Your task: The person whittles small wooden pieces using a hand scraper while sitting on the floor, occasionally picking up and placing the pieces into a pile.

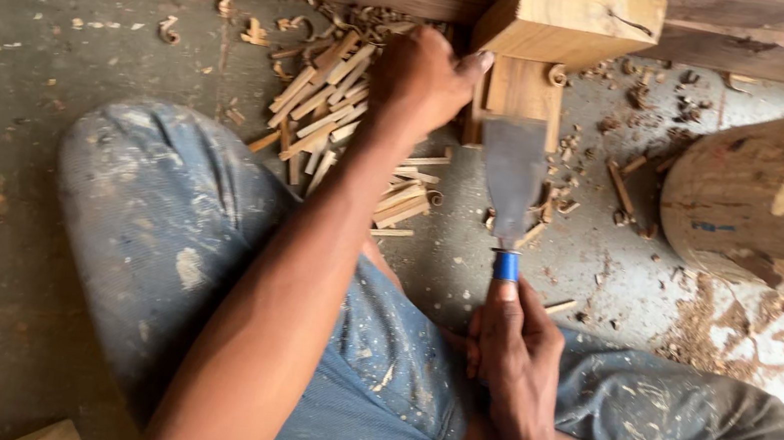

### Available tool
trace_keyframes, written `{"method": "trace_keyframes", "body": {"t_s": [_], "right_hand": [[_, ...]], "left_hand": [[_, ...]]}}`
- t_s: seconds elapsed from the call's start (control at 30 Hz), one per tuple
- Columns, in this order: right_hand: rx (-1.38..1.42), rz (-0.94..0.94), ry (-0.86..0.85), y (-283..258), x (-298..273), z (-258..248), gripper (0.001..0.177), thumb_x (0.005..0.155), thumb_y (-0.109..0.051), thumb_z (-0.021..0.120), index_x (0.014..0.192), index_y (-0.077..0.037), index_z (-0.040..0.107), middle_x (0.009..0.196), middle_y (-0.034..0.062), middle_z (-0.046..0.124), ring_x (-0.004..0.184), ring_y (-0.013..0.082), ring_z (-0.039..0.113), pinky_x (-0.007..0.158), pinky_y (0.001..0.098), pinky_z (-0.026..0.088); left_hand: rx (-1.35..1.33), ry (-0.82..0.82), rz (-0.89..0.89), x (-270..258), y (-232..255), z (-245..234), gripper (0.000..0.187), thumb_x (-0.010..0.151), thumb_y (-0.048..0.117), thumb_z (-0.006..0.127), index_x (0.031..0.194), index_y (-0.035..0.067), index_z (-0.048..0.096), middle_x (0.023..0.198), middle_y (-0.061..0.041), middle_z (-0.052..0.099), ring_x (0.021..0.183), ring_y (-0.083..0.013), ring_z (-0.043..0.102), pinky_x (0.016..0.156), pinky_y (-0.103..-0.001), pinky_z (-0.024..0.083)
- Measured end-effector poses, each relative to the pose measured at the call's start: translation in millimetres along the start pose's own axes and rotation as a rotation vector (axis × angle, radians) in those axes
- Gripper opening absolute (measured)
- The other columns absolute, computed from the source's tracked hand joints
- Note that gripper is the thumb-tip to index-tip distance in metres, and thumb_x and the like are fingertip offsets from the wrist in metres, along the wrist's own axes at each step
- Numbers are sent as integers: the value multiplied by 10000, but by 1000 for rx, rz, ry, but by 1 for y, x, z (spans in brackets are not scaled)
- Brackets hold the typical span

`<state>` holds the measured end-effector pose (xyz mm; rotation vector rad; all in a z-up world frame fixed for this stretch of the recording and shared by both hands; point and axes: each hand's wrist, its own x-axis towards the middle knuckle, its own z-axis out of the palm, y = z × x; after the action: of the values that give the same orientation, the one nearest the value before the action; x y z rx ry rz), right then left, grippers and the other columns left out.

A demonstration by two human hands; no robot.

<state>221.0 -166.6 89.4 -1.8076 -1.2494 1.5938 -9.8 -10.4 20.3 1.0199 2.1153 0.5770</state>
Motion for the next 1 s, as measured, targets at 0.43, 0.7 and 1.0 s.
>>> {"method": "trace_keyframes", "body": {"t_s": [0.43,0.7,1.0], "right_hand": [[-139,37,-77,-12,9,24,522,1014,-470,480,1131,5,662,581,30,521,446,108,476,393,275,394],[-181,112,-65,-13,7,19,505,985,-463,466,1183,-45,668,545,45,517,412,110,458,373,276,371],[-124,249,-3,-18,16,26,416,952,-438,491,1129,-107,673,554,41,526,413,115,460,373,276,361]], "left_hand": [[104,-477,-173,-61,21,-36,315,944,325,720,922,11,707,743,-73,766,547,-116,680,485,-242,555],[284,-536,-100,-57,20,-31,350,967,387,685,953,40,733,754,-48,765,611,-139,711,644,-304,544],[329,-471,-65,-47,25,-32,370,943,393,705,1057,42,697,1027,-138,731,859,-243,710,784,-403,582]]}}
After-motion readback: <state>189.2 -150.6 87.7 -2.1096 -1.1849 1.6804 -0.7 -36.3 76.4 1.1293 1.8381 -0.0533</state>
